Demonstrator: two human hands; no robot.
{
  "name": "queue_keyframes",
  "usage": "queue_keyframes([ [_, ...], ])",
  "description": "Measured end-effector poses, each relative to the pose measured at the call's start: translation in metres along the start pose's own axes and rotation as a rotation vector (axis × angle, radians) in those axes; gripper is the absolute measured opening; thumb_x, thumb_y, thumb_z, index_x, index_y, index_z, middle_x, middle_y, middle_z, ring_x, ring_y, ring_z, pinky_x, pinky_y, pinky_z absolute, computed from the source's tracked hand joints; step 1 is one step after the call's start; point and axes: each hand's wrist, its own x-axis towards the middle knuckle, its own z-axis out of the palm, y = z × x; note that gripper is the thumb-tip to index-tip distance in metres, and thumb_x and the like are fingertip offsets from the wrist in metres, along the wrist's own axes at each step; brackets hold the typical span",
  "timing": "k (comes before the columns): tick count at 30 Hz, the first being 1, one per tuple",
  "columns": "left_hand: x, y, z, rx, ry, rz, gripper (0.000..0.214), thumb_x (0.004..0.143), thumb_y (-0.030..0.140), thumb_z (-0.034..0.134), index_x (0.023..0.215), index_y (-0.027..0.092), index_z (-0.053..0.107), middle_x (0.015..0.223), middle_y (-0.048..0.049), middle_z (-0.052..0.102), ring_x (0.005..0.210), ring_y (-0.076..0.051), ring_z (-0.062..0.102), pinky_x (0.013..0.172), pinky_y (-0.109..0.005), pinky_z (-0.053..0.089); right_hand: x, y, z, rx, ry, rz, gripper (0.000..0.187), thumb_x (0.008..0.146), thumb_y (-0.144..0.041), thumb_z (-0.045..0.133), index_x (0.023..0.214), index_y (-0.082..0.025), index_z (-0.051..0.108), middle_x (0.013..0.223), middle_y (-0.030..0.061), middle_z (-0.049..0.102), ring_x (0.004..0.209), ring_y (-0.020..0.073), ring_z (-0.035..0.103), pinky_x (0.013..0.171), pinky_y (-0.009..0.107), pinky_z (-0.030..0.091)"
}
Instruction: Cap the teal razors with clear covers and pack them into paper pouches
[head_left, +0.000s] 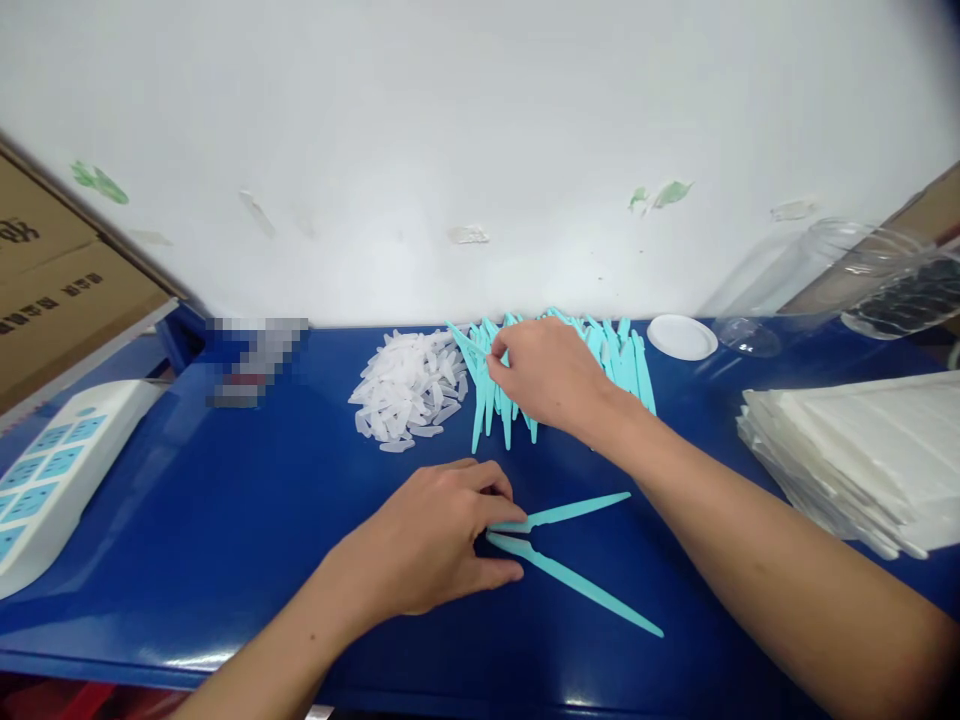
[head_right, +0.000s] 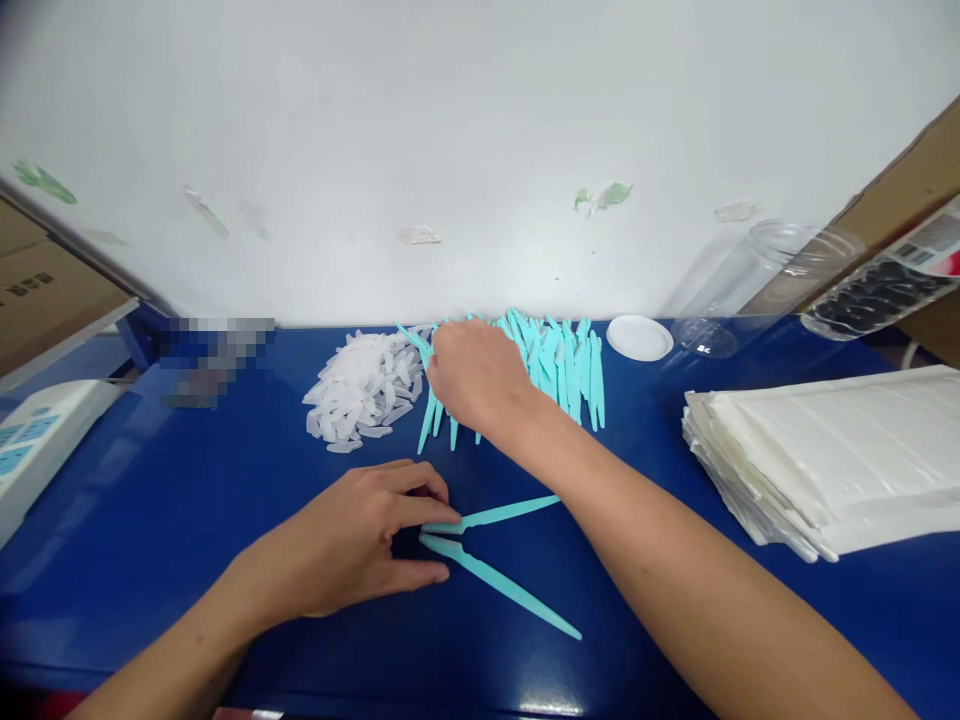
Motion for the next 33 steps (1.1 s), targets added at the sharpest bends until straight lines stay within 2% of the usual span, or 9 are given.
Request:
queue_keyframes([
  [2, -0.001, 0.006, 0.01, 0.026, 0.027, -0.016, 0.019, 0.092, 0.031, 0.07, 0.109, 0.027, 0.077, 0.105, -0.0013, 0.069, 0.087, -0.019, 0.066, 0.073, -0.03, 0.047, -0.016, 0.011, -0.012, 0.102, 0.042, -0.018, 0.025, 0.094, -0.024, 0.052, 0.08, -0.017, 0.071, 0.078, 0.0065, 0.072, 0.076, 0.021, 0.065, 0.075, 0.035, 0.044],
  [4, -0.003, 0.008, 0.015, 0.026, 0.06, -0.024, 0.016, 0.094, 0.028, 0.067, 0.108, 0.026, 0.076, 0.103, -0.0018, 0.068, 0.086, -0.019, 0.065, 0.072, -0.03, 0.047, -0.036, 0.023, -0.021, 0.297, 0.002, -0.022, 0.022, 0.094, -0.029, 0.056, 0.079, -0.019, 0.069, 0.078, 0.0033, 0.071, 0.074, 0.0181, 0.064, 0.071, 0.032, 0.044],
  [8, -0.01, -0.005, 0.007, 0.001, 0.172, -0.053, 0.026, 0.094, 0.042, 0.069, 0.114, 0.026, 0.074, 0.107, -0.0014, 0.069, 0.09, -0.018, 0.066, 0.076, -0.029, 0.05, -0.068, 0.051, -0.022, 0.736, -0.35, 0.076, 0.019, 0.096, -0.037, 0.055, 0.088, -0.021, 0.062, 0.081, 0.0012, 0.071, 0.074, 0.0167, 0.066, 0.068, 0.03, 0.048],
  [10, -0.012, -0.023, -0.003, 0.123, 0.301, -0.142, 0.029, 0.097, 0.044, 0.062, 0.116, 0.026, 0.074, 0.11, -0.0025, 0.069, 0.089, -0.019, 0.067, 0.075, -0.031, 0.051, -0.078, 0.062, -0.018, 0.873, -0.474, 0.123, 0.018, 0.097, -0.038, 0.055, 0.092, -0.021, 0.058, 0.081, 0.0014, 0.07, 0.075, 0.0168, 0.066, 0.07, 0.031, 0.05],
  [12, -0.013, -0.042, -0.012, 0.343, 0.364, -0.217, 0.028, 0.101, 0.037, 0.055, 0.118, 0.025, 0.074, 0.11, -0.0052, 0.07, 0.089, -0.023, 0.067, 0.073, -0.035, 0.052, -0.083, 0.07, -0.015, 0.949, -0.55, 0.138, 0.02, 0.097, -0.04, 0.055, 0.092, -0.02, 0.055, 0.078, 0.001, 0.067, 0.074, 0.0163, 0.064, 0.071, 0.032, 0.051],
  [16, -0.014, -0.064, -0.017, 0.57, 0.304, -0.199, 0.033, 0.103, 0.028, 0.047, 0.115, 0.021, 0.077, 0.102, -0.0094, 0.071, 0.093, -0.028, 0.065, 0.078, -0.042, 0.053, -0.086, 0.078, -0.01, 0.996, -0.642, 0.101, 0.025, 0.1, -0.044, 0.051, 0.093, -0.02, 0.054, 0.073, -0.0015, 0.061, 0.069, 0.0139, 0.058, 0.066, 0.029, 0.045],
  [22, -0.023, -0.065, -0.011, 0.468, 0.372, -0.25, 0.034, 0.102, 0.037, 0.05, 0.121, 0.018, 0.073, 0.109, -0.0111, 0.071, 0.097, -0.027, 0.065, 0.082, -0.039, 0.053, -0.089, 0.083, -0.004, 0.924, -0.661, 0.096, 0.027, 0.101, -0.045, 0.049, 0.101, -0.019, 0.057, 0.068, -0.0056, 0.048, 0.061, 0.0105, 0.042, 0.056, 0.025, 0.034],
  [27, -0.024, -0.067, -0.018, 0.393, 0.29, -0.218, 0.033, 0.104, 0.035, 0.045, 0.113, 0.02, 0.073, 0.106, -0.0102, 0.069, 0.097, -0.026, 0.063, 0.081, -0.037, 0.05, -0.091, 0.082, 0.0, 0.902, -0.613, 0.07, 0.025, 0.099, -0.042, 0.05, 0.097, -0.019, 0.061, 0.066, -0.0064, 0.04, 0.058, 0.0101, 0.034, 0.053, 0.025, 0.029],
  [33, -0.019, -0.065, -0.027, 0.325, 0.21, -0.156, 0.031, 0.104, 0.034, 0.045, 0.111, 0.02, 0.071, 0.106, -0.0102, 0.066, 0.099, -0.027, 0.06, 0.086, -0.039, 0.049, -0.093, 0.078, -0.002, 0.871, -0.595, 0.048, 0.023, 0.096, -0.04, 0.053, 0.093, -0.019, 0.063, 0.068, -0.005, 0.044, 0.059, 0.0105, 0.034, 0.054, 0.025, 0.03],
])
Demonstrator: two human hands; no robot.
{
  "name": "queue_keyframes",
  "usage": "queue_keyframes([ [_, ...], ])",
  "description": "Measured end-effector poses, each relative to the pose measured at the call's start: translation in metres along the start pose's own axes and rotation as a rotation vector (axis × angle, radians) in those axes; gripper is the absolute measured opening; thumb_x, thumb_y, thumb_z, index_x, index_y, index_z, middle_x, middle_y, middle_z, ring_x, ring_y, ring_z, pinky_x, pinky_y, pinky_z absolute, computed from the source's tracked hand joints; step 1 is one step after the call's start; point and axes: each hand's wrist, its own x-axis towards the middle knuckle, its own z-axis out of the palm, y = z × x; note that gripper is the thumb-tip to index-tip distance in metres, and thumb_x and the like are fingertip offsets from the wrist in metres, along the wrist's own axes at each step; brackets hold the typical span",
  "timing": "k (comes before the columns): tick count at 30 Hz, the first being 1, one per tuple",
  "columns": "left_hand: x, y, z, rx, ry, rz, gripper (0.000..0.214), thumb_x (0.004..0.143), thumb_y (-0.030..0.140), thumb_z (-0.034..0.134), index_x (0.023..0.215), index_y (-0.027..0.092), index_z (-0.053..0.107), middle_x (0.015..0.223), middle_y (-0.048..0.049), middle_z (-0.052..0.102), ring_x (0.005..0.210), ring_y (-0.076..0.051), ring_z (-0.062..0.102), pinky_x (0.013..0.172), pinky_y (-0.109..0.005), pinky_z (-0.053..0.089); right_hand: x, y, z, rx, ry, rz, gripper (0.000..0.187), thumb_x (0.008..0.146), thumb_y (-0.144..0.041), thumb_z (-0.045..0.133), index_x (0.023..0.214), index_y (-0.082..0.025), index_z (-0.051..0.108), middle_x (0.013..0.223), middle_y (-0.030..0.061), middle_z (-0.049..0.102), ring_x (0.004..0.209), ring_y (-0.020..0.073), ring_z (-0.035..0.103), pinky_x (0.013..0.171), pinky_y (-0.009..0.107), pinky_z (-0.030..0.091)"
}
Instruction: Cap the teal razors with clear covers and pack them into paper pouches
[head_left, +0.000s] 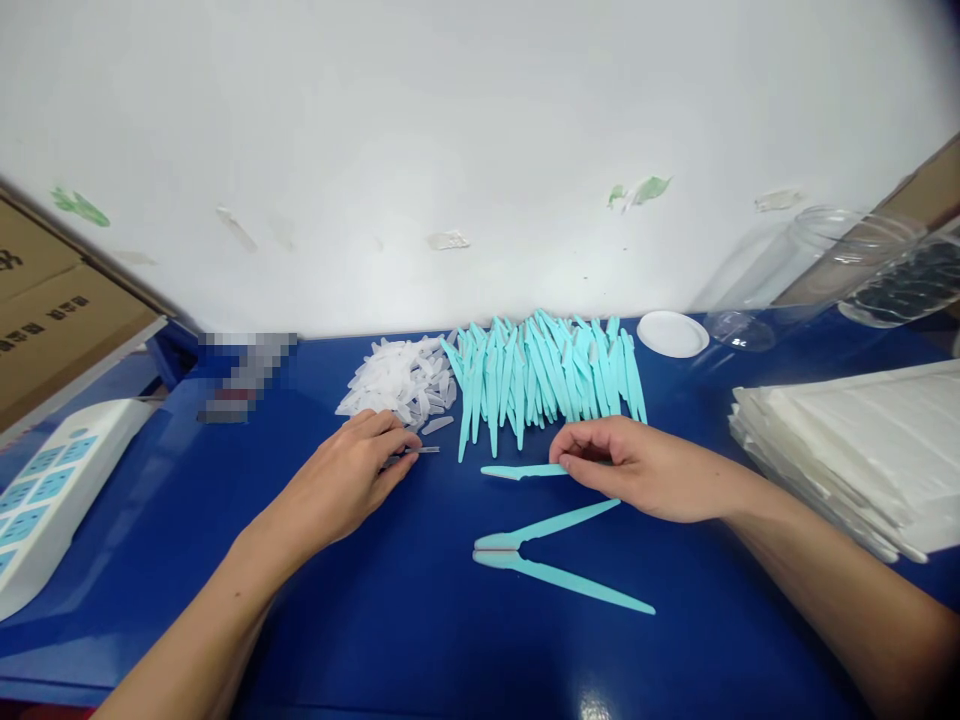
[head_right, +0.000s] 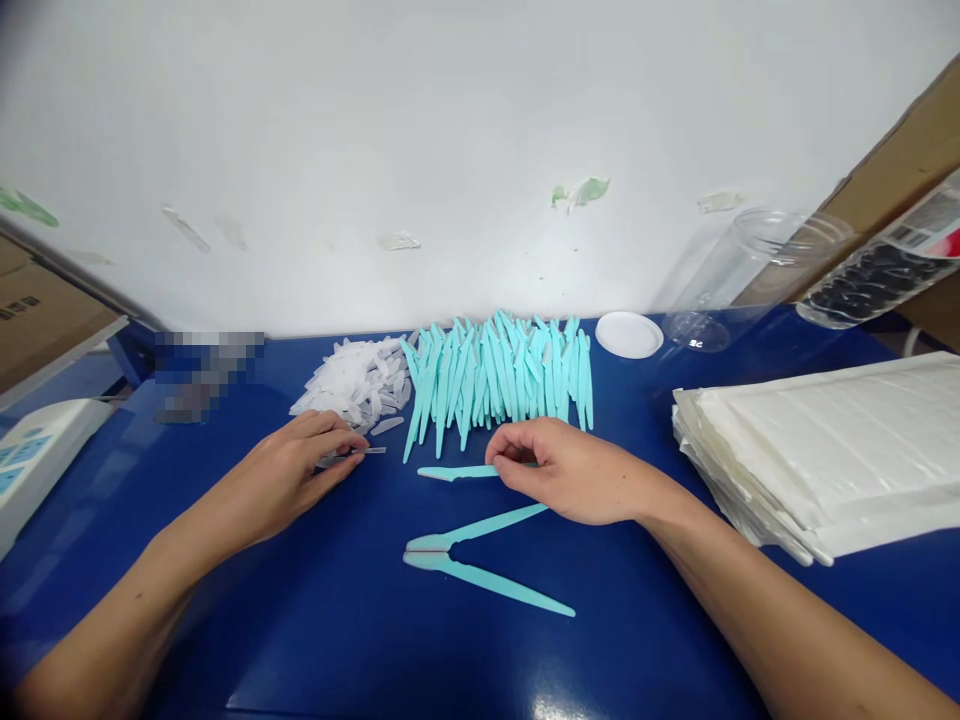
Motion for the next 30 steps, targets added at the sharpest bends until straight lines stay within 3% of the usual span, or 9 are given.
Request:
queue_keyframes([
  [3, 0.003, 0.011, -0.008, -0.102, 0.011, -0.043, 0.03, 0.104, 0.035, 0.046, 0.112, 0.021, 0.071, 0.11, -0.0086, 0.068, 0.098, -0.025, 0.063, 0.083, -0.035, 0.049, 0.0, -0.001, 0.001, -0.004, 0.012, -0.018, 0.023, 0.097, -0.039, 0.054, 0.094, -0.019, 0.065, 0.071, -0.0042, 0.047, 0.061, 0.0108, 0.036, 0.056, 0.026, 0.031],
  [8, 0.024, 0.029, -0.022, -0.519, 0.002, -0.147, 0.026, 0.099, 0.041, 0.059, 0.111, 0.026, 0.076, 0.087, -0.0001, 0.073, 0.072, -0.015, 0.063, 0.064, -0.026, 0.047, -0.001, 0.0, -0.002, 0.049, 0.1, -0.049, 0.023, 0.093, -0.041, 0.062, 0.093, -0.019, 0.068, 0.078, -0.002, 0.055, 0.069, 0.0119, 0.045, 0.063, 0.025, 0.036],
  [12, 0.04, 0.031, -0.019, -0.896, 0.004, -0.193, 0.025, 0.094, 0.041, 0.069, 0.108, 0.024, 0.081, 0.085, -0.0018, 0.074, 0.076, -0.015, 0.065, 0.07, -0.025, 0.052, -0.005, 0.0, -0.008, 0.077, 0.152, -0.047, 0.027, 0.092, -0.046, 0.064, 0.094, -0.019, 0.068, 0.083, 0.0001, 0.06, 0.074, 0.0138, 0.05, 0.068, 0.026, 0.04],
  [15, 0.04, 0.029, -0.008, -1.049, 0.001, -0.25, 0.025, 0.092, 0.041, 0.071, 0.108, 0.023, 0.08, 0.083, -0.0024, 0.074, 0.079, -0.015, 0.067, 0.077, -0.028, 0.054, -0.005, 0.001, -0.011, 0.081, 0.166, -0.044, 0.03, 0.091, -0.048, 0.065, 0.094, -0.019, 0.069, 0.087, 0.002, 0.063, 0.079, 0.0158, 0.053, 0.073, 0.027, 0.042],
  [19, 0.035, 0.026, 0.003, -1.053, 0.024, -0.325, 0.027, 0.09, 0.042, 0.074, 0.108, 0.023, 0.079, 0.082, -0.0023, 0.074, 0.078, -0.016, 0.066, 0.075, -0.027, 0.053, -0.002, 0.003, -0.011, 0.084, 0.157, -0.043, 0.028, 0.091, -0.047, 0.065, 0.094, -0.02, 0.069, 0.087, 0.0014, 0.063, 0.08, 0.0156, 0.054, 0.073, 0.027, 0.042],
  [23, 0.034, 0.025, 0.005, -0.979, -0.044, -0.284, 0.028, 0.093, 0.045, 0.069, 0.108, 0.022, 0.078, 0.084, -0.0029, 0.072, 0.079, -0.016, 0.065, 0.074, -0.029, 0.053, -0.001, 0.004, -0.009, 0.085, 0.145, -0.044, 0.026, 0.091, -0.046, 0.064, 0.09, -0.02, 0.068, 0.084, 0.0001, 0.061, 0.076, 0.0142, 0.052, 0.07, 0.026, 0.04],
  [30, 0.034, 0.024, 0.005, -0.934, -0.04, -0.243, 0.026, 0.095, 0.043, 0.066, 0.108, 0.024, 0.077, 0.085, -0.0016, 0.069, 0.078, -0.015, 0.063, 0.071, -0.026, 0.051, -0.002, 0.005, -0.009, 0.078, 0.129, -0.038, 0.022, 0.092, -0.042, 0.064, 0.088, -0.021, 0.068, 0.079, -0.0022, 0.058, 0.071, 0.0119, 0.048, 0.065, 0.025, 0.037],
])
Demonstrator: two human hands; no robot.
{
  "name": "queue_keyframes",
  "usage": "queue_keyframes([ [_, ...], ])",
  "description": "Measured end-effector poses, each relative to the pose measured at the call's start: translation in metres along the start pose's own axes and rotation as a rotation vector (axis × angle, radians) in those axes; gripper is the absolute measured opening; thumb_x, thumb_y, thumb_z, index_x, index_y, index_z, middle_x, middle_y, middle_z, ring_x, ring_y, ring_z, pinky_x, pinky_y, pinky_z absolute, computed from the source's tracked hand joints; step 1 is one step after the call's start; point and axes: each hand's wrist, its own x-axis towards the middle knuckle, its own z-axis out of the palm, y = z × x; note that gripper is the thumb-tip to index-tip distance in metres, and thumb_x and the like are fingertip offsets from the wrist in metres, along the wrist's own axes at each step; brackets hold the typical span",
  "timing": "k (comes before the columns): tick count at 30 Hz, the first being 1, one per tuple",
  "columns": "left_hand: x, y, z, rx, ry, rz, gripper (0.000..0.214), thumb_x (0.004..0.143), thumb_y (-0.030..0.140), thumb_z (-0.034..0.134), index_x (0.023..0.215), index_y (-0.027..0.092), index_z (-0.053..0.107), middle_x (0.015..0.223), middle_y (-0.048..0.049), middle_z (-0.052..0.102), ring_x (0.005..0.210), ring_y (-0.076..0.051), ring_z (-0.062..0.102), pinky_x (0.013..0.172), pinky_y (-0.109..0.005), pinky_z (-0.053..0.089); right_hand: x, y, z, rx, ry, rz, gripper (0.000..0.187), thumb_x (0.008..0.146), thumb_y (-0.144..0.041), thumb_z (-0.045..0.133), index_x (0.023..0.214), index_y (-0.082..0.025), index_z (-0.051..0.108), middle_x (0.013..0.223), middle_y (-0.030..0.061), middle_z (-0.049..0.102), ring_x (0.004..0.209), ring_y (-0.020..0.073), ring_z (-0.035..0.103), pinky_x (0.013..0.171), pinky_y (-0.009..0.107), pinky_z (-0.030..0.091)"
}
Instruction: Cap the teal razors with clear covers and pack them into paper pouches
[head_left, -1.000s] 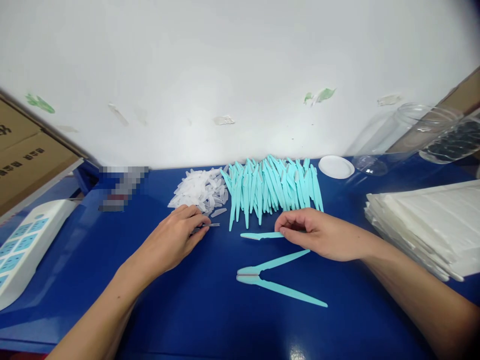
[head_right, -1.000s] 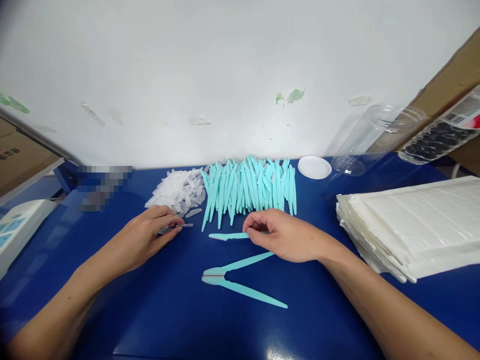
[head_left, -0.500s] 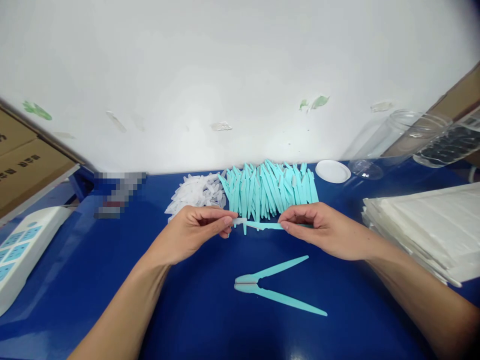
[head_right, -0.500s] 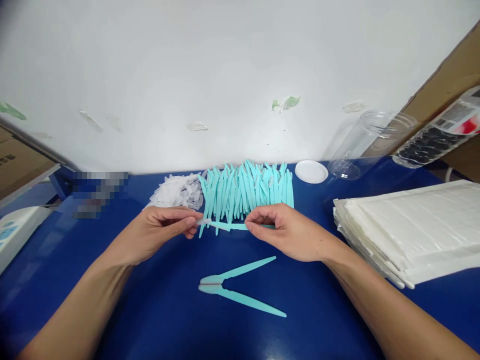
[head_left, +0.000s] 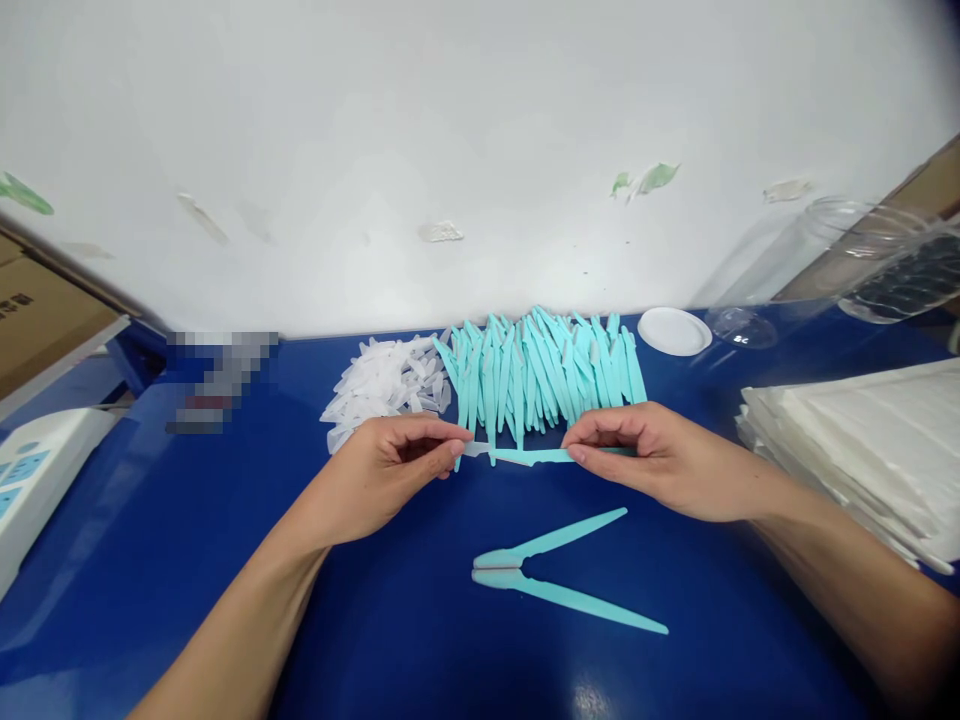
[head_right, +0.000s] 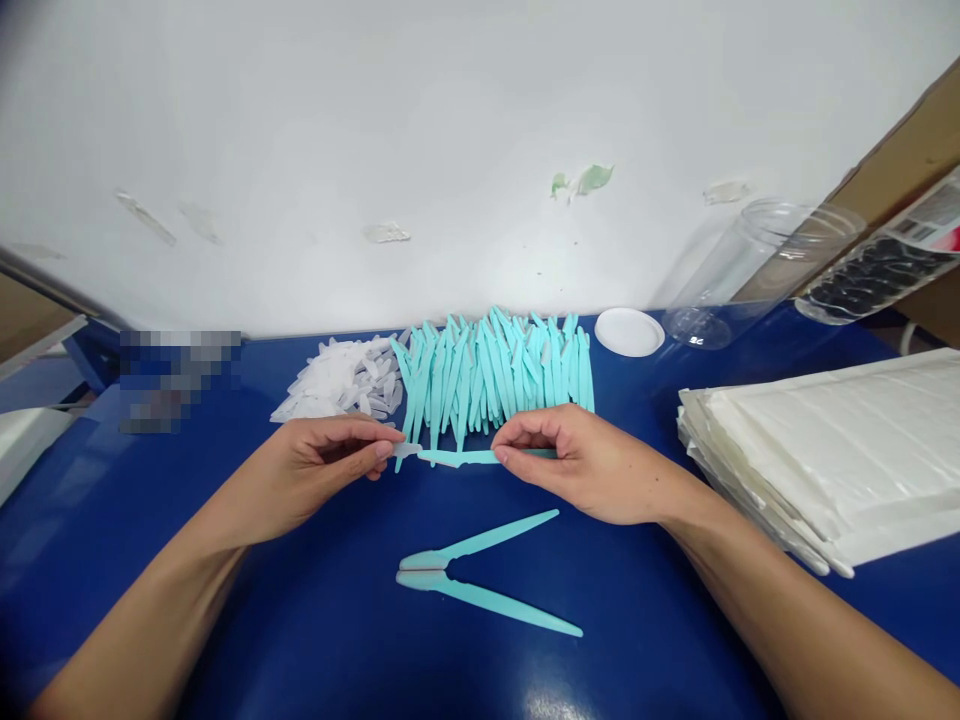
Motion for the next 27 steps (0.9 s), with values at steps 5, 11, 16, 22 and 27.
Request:
queue_keyframes([
  [5, 0.002, 0.004, 0.012, -0.006, -0.047, 0.02, 0.025, 0.096, 0.041, 0.064, 0.106, 0.023, 0.078, 0.082, -0.0017, 0.068, 0.076, -0.015, 0.062, 0.069, -0.026, 0.051, -0.001, 0.0, 0.001, -0.009, -0.025, -0.006, 0.022, 0.093, -0.042, 0.063, 0.091, -0.021, 0.069, 0.08, -0.0016, 0.059, 0.07, 0.012, 0.048, 0.064, 0.025, 0.037],
  [11, 0.001, 0.005, 0.032, -0.069, -0.056, 0.051, 0.022, 0.096, 0.038, 0.066, 0.108, 0.024, 0.077, 0.089, -0.0025, 0.068, 0.077, -0.014, 0.062, 0.067, -0.024, 0.05, -0.001, 0.0, 0.004, -0.047, -0.033, 0.001, 0.028, 0.093, -0.048, 0.06, 0.093, -0.021, 0.069, 0.083, 0.0007, 0.063, 0.073, 0.014, 0.051, 0.065, 0.026, 0.04],
  [16, -0.002, 0.005, 0.017, 0.085, 0.013, 0.229, 0.016, 0.094, 0.028, 0.07, 0.106, 0.029, 0.08, 0.098, -0.0014, 0.071, 0.081, -0.012, 0.062, 0.071, -0.022, 0.05, -0.001, 0.001, -0.001, 0.012, -0.04, -0.014, 0.025, 0.094, -0.044, 0.062, 0.094, -0.02, 0.069, 0.083, -0.0002, 0.062, 0.074, 0.0132, 0.051, 0.067, 0.026, 0.039],
  [22, 0.0, 0.002, 0.001, -0.19, 0.002, -0.027, 0.019, 0.095, 0.038, 0.069, 0.098, 0.021, 0.076, 0.076, -0.0003, 0.068, 0.068, -0.011, 0.062, 0.065, -0.023, 0.054, -0.004, -0.001, -0.007, 0.026, 0.0, -0.024, 0.02, 0.093, -0.039, 0.065, 0.091, -0.019, 0.069, 0.081, -0.0018, 0.059, 0.073, 0.0119, 0.049, 0.068, 0.025, 0.038],
  [27, 0.001, 0.004, 0.007, -0.209, -0.075, -0.094, 0.023, 0.095, 0.041, 0.069, 0.096, 0.019, 0.076, 0.075, -0.0004, 0.069, 0.066, -0.01, 0.061, 0.064, -0.022, 0.053, -0.003, -0.001, -0.004, 0.027, -0.012, -0.03, 0.022, 0.093, -0.041, 0.064, 0.092, -0.019, 0.069, 0.083, -0.0014, 0.062, 0.075, 0.0122, 0.051, 0.069, 0.026, 0.039],
])
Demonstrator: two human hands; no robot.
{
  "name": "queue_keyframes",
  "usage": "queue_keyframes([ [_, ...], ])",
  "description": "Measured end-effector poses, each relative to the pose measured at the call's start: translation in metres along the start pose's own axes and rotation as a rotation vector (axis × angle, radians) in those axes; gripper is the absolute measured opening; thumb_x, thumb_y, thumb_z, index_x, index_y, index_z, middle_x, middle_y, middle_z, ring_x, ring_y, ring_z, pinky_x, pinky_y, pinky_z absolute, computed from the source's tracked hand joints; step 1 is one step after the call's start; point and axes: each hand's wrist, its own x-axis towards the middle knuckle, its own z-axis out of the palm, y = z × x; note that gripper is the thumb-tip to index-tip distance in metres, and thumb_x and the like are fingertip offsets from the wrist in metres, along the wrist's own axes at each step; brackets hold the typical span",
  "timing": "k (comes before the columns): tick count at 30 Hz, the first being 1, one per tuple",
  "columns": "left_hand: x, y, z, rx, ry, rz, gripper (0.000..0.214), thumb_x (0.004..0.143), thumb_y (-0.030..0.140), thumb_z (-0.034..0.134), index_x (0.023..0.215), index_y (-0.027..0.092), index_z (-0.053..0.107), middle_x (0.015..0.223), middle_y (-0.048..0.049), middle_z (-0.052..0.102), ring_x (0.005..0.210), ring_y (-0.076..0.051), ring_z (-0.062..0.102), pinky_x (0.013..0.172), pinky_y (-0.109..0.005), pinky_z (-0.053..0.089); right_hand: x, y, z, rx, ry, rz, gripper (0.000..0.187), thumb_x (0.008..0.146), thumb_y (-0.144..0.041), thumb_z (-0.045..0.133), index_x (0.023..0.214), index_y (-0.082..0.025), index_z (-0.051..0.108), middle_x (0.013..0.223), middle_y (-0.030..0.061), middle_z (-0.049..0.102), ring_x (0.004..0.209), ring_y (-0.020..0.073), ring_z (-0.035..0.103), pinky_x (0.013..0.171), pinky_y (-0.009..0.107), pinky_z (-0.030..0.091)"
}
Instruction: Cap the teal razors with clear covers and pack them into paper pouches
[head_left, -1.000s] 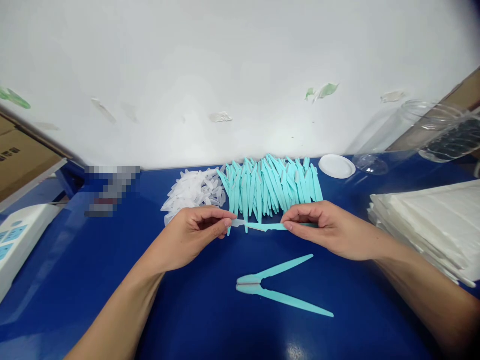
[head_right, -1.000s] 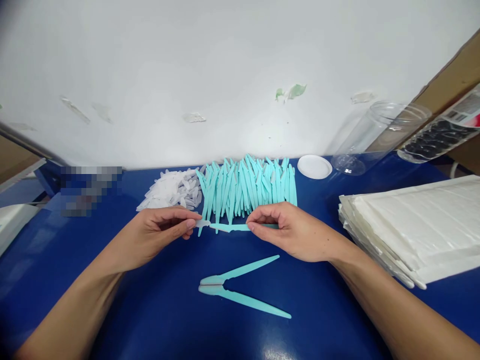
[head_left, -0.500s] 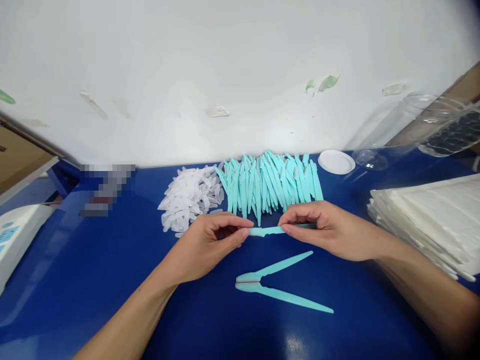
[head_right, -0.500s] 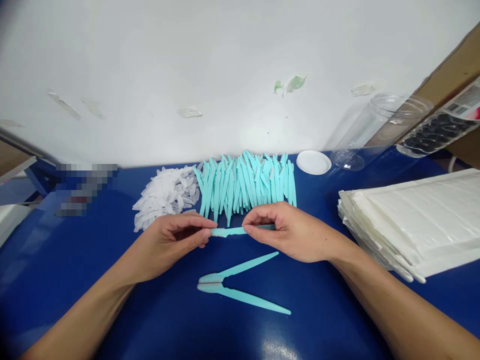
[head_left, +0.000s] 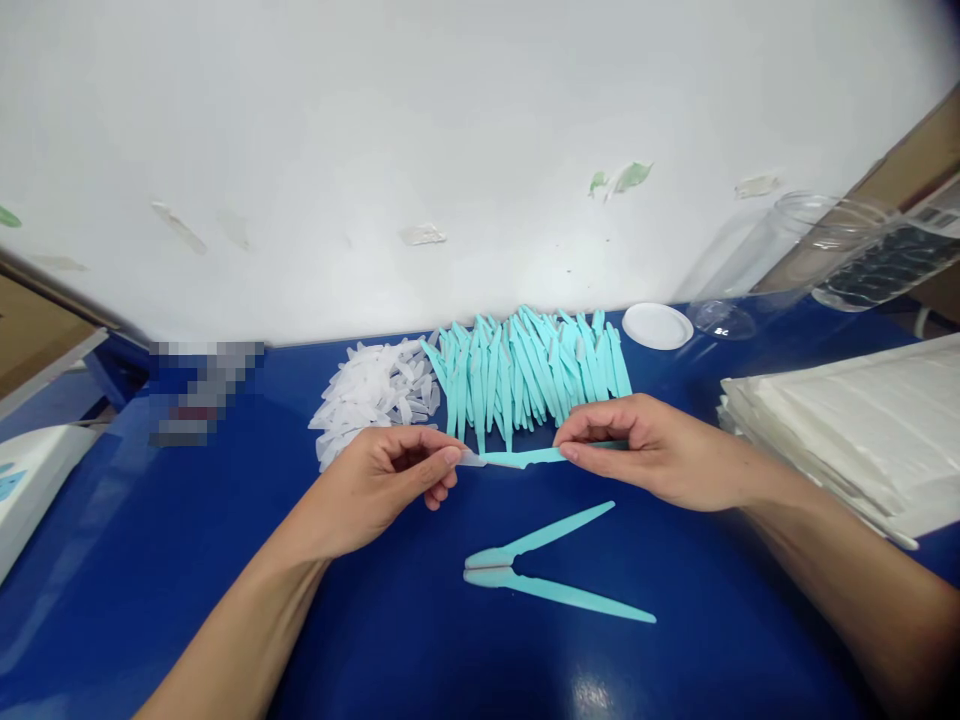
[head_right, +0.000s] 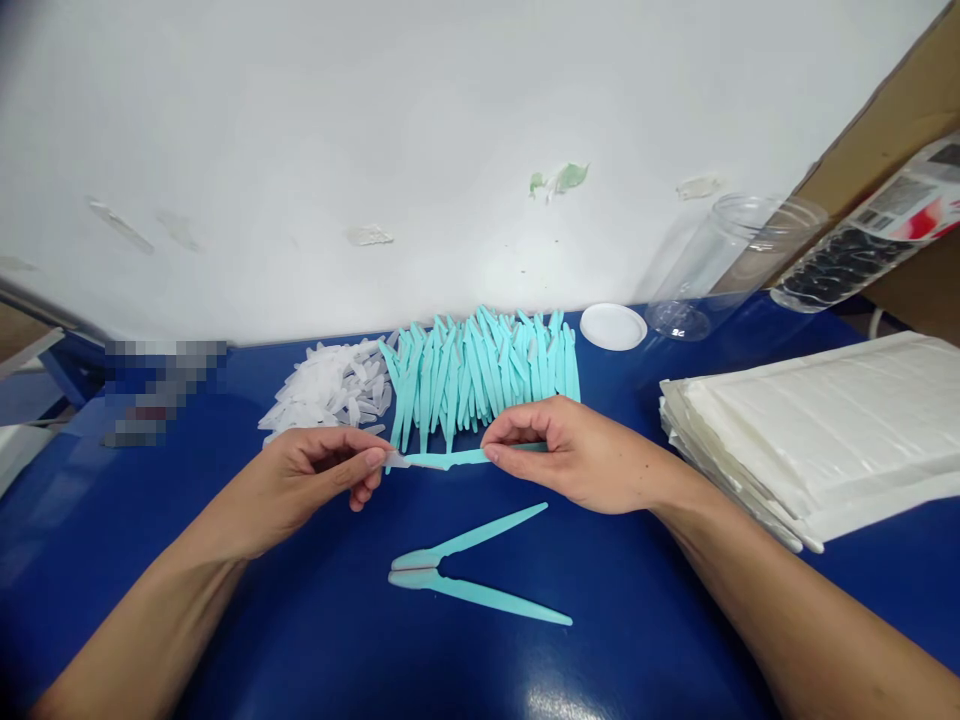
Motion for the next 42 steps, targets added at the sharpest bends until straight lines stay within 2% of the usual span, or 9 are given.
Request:
queue_keyframes([
  [11, 0.001, -0.002, 0.028, -0.001, -0.093, -0.084, 0.03, 0.095, 0.048, 0.064, 0.093, 0.019, 0.074, 0.078, -0.0012, 0.07, 0.067, -0.013, 0.062, 0.064, -0.025, 0.051, 0.002, -0.002, 0.01, -0.093, -0.025, -0.01, 0.015, 0.094, -0.034, 0.065, 0.093, -0.02, 0.07, 0.084, -0.003, 0.065, 0.074, 0.0107, 0.054, 0.067, 0.024, 0.04],
  [18, -0.009, 0.004, 0.022, 0.446, -0.189, -0.042, 0.026, 0.097, 0.043, 0.059, 0.089, 0.027, 0.078, 0.074, 0.0017, 0.068, 0.062, -0.013, 0.055, 0.053, -0.023, 0.037, 0.001, -0.002, 0.021, -0.429, -0.09, -0.144, 0.023, 0.099, -0.033, 0.059, 0.09, -0.022, 0.076, 0.086, -0.0003, 0.067, 0.079, 0.0112, 0.06, 0.073, 0.025, 0.042],
  [24, -0.013, 0.005, 0.028, 0.601, -0.197, 0.077, 0.019, 0.095, 0.036, 0.063, 0.1, 0.03, 0.08, 0.092, 0.0002, 0.071, 0.067, -0.012, 0.06, 0.056, -0.022, 0.04, -0.007, -0.006, 0.031, -0.643, -0.087, -0.121, 0.021, 0.098, -0.032, 0.06, 0.092, -0.023, 0.078, 0.087, 0.0013, 0.066, 0.078, 0.0136, 0.061, 0.071, 0.027, 0.042],
  [28, -0.015, 0.007, 0.012, 0.591, -0.245, 0.07, 0.019, 0.094, 0.04, 0.064, 0.1, 0.031, 0.08, 0.082, 0.0016, 0.072, 0.066, -0.013, 0.062, 0.057, -0.022, 0.041, -0.016, -0.01, 0.031, -0.706, -0.123, -0.105, 0.021, 0.097, -0.03, 0.06, 0.086, -0.023, 0.075, 0.085, 0.0002, 0.065, 0.074, 0.0131, 0.061, 0.069, 0.028, 0.041],
  [30, -0.014, 0.007, 0.0, 0.582, -0.137, 0.031, 0.023, 0.092, 0.047, 0.066, 0.099, 0.03, 0.08, 0.076, 0.0017, 0.072, 0.066, -0.015, 0.063, 0.057, -0.023, 0.043, -0.015, -0.011, 0.03, -0.705, -0.051, -0.11, 0.022, 0.098, -0.035, 0.059, 0.087, -0.023, 0.074, 0.088, 0.0002, 0.066, 0.075, 0.0132, 0.061, 0.069, 0.028, 0.041],
  [32, -0.011, 0.005, -0.007, 0.626, 0.091, 0.005, 0.03, 0.089, 0.054, 0.066, 0.094, 0.028, 0.079, 0.074, 0.0005, 0.073, 0.066, -0.017, 0.064, 0.058, -0.025, 0.043, -0.008, -0.013, 0.031, -0.711, 0.115, -0.092, 0.03, 0.099, -0.04, 0.057, 0.081, -0.021, 0.071, 0.083, 0.0002, 0.066, 0.07, 0.0127, 0.058, 0.066, 0.028, 0.039],
  [35, -0.002, 0.002, -0.001, 0.79, 0.354, -0.01, 0.037, 0.084, 0.06, 0.068, 0.087, 0.024, 0.079, 0.074, -0.0022, 0.073, 0.068, -0.021, 0.065, 0.059, -0.03, 0.041, 0.011, -0.022, 0.036, -0.725, 0.332, -0.052, 0.042, 0.098, -0.041, 0.057, 0.063, -0.019, 0.056, 0.066, -0.0013, 0.06, 0.058, 0.0109, 0.049, 0.058, 0.029, 0.034],
  [38, 0.007, -0.001, 0.014, 0.944, 0.381, -0.021, 0.033, 0.084, 0.054, 0.067, 0.08, 0.023, 0.077, 0.073, -0.0039, 0.074, 0.069, -0.025, 0.066, 0.06, -0.032, 0.037, 0.032, -0.035, 0.044, -0.683, 0.339, -0.047, 0.045, 0.095, -0.041, 0.058, 0.057, -0.019, 0.051, 0.055, -0.0031, 0.054, 0.051, 0.0101, 0.043, 0.054, 0.029, 0.029],
  [42, 0.011, -0.001, 0.022, 0.952, 0.393, -0.009, 0.027, 0.086, 0.032, 0.06, 0.064, 0.021, 0.071, 0.064, -0.0035, 0.071, 0.063, -0.023, 0.063, 0.06, -0.032, 0.034, 0.05, -0.046, 0.053, -0.568, 0.273, -0.035, 0.045, 0.094, -0.043, 0.057, 0.056, -0.02, 0.054, 0.048, -0.0037, 0.047, 0.046, 0.0099, 0.035, 0.051, 0.031, 0.025],
])
